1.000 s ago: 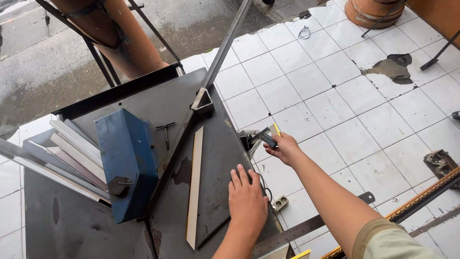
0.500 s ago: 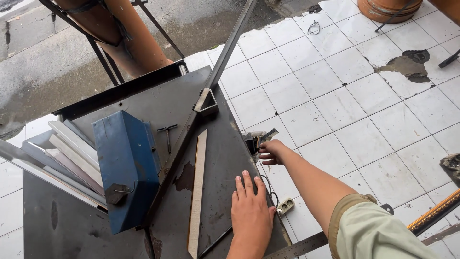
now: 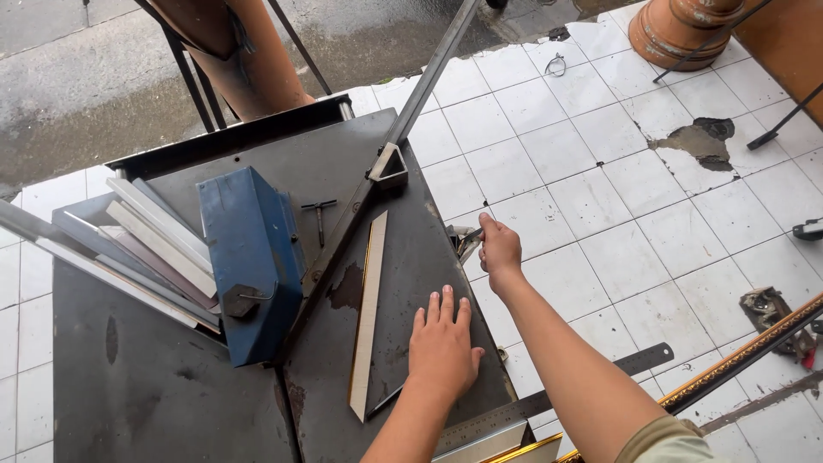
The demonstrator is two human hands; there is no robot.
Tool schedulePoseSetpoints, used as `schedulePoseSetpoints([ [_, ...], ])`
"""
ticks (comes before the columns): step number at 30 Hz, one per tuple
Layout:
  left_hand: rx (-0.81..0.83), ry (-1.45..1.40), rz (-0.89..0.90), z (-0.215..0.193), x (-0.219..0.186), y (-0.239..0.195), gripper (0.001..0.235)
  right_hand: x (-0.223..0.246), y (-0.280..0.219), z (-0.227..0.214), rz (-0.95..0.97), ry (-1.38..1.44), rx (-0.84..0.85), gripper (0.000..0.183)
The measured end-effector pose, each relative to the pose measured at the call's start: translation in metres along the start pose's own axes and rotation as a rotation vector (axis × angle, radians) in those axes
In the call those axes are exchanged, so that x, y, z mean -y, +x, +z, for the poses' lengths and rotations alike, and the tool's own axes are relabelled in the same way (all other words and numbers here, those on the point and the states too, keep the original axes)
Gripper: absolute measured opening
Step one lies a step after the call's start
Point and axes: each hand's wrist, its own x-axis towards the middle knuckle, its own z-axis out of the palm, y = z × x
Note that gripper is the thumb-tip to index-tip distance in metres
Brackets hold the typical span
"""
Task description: Measuring, marking, and cutting decorative frame moldings using a manual miter trimmer machine.
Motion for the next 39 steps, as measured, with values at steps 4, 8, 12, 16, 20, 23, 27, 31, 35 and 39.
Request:
schedulePoseSetpoints([
  [4, -0.103, -0.145, 0.113, -0.005, 0.027, -0.042, 0.037, 0.026, -0.090, 0.026, -0.234, -0.427, 0.034, 0.039],
  [8, -0.482, -0.326, 0.133, -0.002, 0.057, -0.104, 0.011, 0.015, -0.156, 0.058, -0.486, -0.919, 0.418, 0.034],
  [12, -0.638, -0.421, -0.084, 0.007, 0.105, -0.160, 0.006, 0.008, -0.214, 0.086, -0.430, -1.544, 0.686, 0.024],
  [16, -0.726, -0.423, -0.220, 0.017, 0.169, -0.182, 0.006, -0.022, -0.216, 0.100, -0.424, -1.610, 0.691, 0.024],
  [20, -0.728, -0.376, -0.279, 0.030, 0.232, -0.189, 0.017, -0.032, -0.232, 0.108, -0.460, -1.399, 0.650, 0.021],
  [23, -0.543, -0.399, -0.441, 0.018, 0.261, -0.203, 0.045, -0.048, -0.227, 0.111, -0.460, -1.211, 0.600, 0.017],
  [27, -0.222, -0.445, -0.528, -0.002, 0.268, -0.215, 0.076, -0.065, -0.216, 0.104, -0.336, -1.004, 0.474, 0.015],
  [31, -0.189, -0.430, -0.515, 0.004, 0.275, -0.210, 0.076, -0.063, -0.224, 0.108, -0.272, -0.920, 0.448, 0.015],
  [35, -0.087, -0.359, -0.510, 0.013, 0.282, -0.205, 0.081, -0.058, -0.229, 0.113, -0.242, -0.953, 0.461, 0.013],
  [39, -0.062, -0.369, -0.494, 0.010, 0.282, -0.206, 0.082, -0.049, -0.243, 0.123, -0.288, -0.992, 0.461, 0.024],
])
